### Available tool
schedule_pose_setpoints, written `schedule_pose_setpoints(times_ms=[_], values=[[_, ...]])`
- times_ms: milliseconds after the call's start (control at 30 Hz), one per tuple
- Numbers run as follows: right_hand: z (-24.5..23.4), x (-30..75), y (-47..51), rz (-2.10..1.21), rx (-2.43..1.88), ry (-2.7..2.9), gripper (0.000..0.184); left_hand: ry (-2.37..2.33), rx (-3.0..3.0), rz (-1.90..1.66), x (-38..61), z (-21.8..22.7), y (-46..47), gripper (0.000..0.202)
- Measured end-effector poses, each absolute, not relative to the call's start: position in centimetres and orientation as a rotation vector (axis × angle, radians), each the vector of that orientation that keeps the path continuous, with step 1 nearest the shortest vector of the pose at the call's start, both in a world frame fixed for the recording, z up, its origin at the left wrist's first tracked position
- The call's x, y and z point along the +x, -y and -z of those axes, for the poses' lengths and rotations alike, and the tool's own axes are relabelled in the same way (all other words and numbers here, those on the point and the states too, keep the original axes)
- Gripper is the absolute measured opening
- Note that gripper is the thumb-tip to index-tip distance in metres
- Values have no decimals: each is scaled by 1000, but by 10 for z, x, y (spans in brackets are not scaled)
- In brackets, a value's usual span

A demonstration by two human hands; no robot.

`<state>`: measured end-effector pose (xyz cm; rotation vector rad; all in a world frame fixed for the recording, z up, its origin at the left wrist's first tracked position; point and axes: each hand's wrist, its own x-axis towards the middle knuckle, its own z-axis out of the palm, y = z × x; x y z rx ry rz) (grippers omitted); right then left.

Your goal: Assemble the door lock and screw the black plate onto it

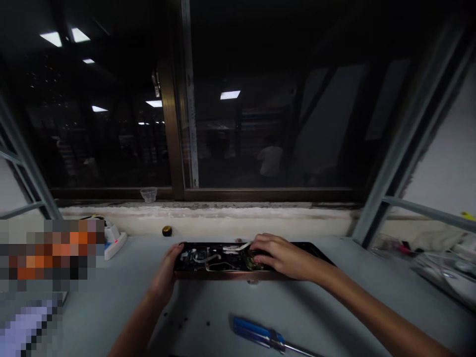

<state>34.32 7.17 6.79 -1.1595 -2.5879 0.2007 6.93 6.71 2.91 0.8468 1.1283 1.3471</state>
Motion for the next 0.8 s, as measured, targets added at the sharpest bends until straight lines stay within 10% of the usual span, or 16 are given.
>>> schedule_pose_setpoints(times_ms=[800], values=[[-22,405,46,-419,-1353,2311,39,-1394,1081,-1222,60,-37,-73,44]])
